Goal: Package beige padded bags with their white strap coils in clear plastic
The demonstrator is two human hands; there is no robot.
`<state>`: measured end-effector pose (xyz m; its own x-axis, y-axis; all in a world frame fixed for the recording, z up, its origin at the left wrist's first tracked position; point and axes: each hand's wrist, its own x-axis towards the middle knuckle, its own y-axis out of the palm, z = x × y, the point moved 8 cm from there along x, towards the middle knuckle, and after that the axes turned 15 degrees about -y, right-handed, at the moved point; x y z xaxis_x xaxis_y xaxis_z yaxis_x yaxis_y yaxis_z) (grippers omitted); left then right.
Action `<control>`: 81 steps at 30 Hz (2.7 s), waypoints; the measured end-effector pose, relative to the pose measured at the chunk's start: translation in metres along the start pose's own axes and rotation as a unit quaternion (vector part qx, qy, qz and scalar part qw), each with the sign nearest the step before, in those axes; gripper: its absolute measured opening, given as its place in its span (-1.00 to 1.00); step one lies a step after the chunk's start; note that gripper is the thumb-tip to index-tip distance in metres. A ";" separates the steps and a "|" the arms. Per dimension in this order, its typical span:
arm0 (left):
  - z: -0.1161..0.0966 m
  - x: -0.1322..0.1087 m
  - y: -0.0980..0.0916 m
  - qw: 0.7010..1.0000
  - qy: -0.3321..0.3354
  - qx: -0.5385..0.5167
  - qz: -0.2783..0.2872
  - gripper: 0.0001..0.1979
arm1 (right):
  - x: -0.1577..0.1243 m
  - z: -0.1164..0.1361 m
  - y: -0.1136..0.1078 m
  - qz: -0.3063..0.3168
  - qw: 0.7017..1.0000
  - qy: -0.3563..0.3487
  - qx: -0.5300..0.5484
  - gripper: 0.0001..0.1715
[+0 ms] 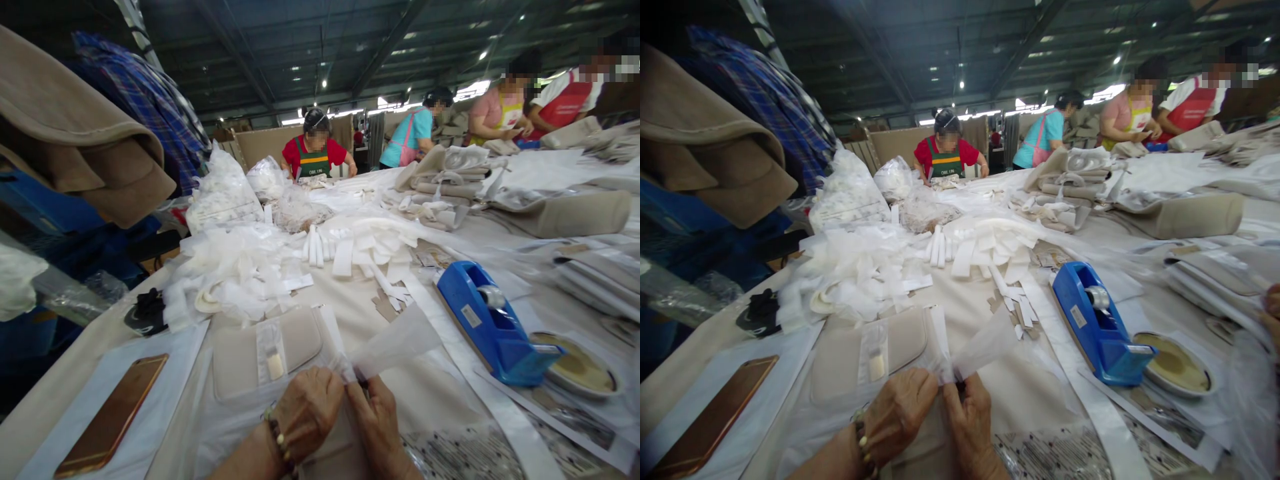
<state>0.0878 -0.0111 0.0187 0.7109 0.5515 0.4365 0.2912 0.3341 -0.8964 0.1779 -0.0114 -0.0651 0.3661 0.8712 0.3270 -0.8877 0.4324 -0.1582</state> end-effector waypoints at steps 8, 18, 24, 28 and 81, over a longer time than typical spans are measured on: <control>0.005 -0.001 0.005 0.999 -0.018 -0.047 0.014 -0.76 | -0.002 -0.002 0.001 -0.020 0.999 0.035 0.002 -0.49; 0.029 0.003 0.018 0.949 -0.048 -0.204 0.237 -0.74 | 0.002 0.001 -0.002 -0.025 0.998 0.035 0.035 -0.56; 0.020 0.015 -0.002 0.960 0.090 -0.166 0.208 -0.75 | 0.003 0.005 -0.007 -0.040 0.999 0.013 0.018 -0.61; 0.015 0.012 -0.009 0.972 0.179 -0.112 0.104 -0.66 | 0.005 0.011 -0.010 -0.059 0.998 -0.015 0.011 -0.64; 0.031 0.008 0.017 0.940 0.026 -0.327 0.089 -0.78 | 0.029 0.022 0.000 -0.049 0.977 0.062 0.196 -0.59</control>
<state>0.0786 0.0226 0.0097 0.8109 0.5111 0.2851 0.4837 -0.3109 -0.8182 0.1822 0.0084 -0.0354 0.4638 0.8622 0.2035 -0.8767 0.4136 0.2457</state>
